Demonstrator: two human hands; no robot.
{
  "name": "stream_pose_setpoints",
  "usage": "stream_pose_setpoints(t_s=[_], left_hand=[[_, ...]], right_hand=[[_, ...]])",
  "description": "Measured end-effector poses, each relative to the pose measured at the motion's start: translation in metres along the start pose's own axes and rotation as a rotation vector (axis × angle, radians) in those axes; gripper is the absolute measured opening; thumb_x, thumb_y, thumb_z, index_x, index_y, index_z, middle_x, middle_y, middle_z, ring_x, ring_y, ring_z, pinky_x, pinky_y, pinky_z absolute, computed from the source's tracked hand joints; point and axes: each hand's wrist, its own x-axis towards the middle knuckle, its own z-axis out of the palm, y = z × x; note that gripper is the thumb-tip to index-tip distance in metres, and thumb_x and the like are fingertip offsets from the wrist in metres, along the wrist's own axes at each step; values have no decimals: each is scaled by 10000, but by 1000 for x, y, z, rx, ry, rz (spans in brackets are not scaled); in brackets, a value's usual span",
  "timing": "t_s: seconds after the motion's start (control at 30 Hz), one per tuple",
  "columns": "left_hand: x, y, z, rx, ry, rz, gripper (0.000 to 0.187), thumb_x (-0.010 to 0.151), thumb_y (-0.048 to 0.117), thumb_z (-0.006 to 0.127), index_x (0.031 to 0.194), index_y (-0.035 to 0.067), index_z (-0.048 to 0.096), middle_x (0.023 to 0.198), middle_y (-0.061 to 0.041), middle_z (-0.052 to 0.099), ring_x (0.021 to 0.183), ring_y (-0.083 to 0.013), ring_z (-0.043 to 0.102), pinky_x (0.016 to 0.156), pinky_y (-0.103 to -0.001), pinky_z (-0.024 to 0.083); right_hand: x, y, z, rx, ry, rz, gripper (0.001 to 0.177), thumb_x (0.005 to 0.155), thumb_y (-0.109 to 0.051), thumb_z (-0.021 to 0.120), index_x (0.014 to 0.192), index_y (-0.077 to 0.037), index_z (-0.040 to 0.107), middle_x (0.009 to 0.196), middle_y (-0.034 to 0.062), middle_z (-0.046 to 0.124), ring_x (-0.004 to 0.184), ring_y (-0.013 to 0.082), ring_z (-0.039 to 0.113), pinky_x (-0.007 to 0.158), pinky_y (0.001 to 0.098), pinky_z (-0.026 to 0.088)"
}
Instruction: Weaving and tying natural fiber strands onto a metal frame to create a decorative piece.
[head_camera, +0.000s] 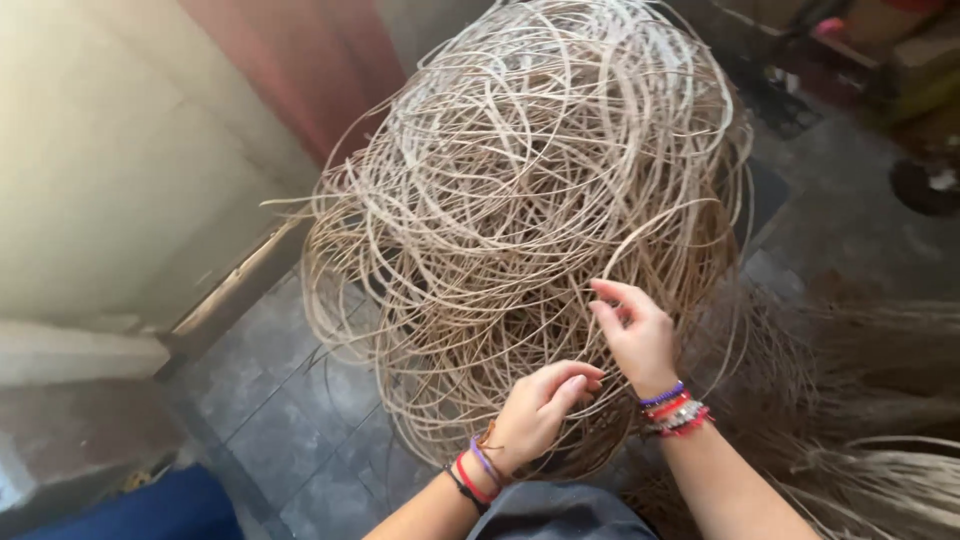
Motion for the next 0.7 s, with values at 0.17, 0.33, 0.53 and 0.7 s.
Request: stream_pose_setpoints(t_s=[0.17,0.33,0.53,0.7], left_hand=[[7,-5,22,-894,-312,-393,735,995,467,489,1617,123,300,1535,-154,523,1296,-236,598,1107,-364,449],[31,28,27,-1094,-371,-329,865,939,598,509,1644,251,147,1615,-147,403,1392,-247,494,1118,-390,409],[69,34,40,-1413,23,-306,302,1040,267,537,1259,59,540,810,-88,596,777,-201,668,798,-346,529],[53,50,29,-1462,306,-276,210,1034,286,573,867,159,583,601,24,410,651,-161,539,707,-277,480]], right_hand=[[-15,-25,-37,1077,86,266,75,1014,5,569,1039,-55,606,887,132,678,831,243,703,819,393,641],[-53,-76,-91,836,-95,281,146,1007,-52,497,1140,-102,531,566,15,389,385,87,270,346,239,175],[-121,-56,-143,623,-442,232,308,1000,-134,535,1148,57,726,821,197,742,520,203,568,454,306,426],[-152,11,-152,1165,-81,35,320,983,-160,702,1168,98,657,953,195,801,642,302,669,561,393,541]])
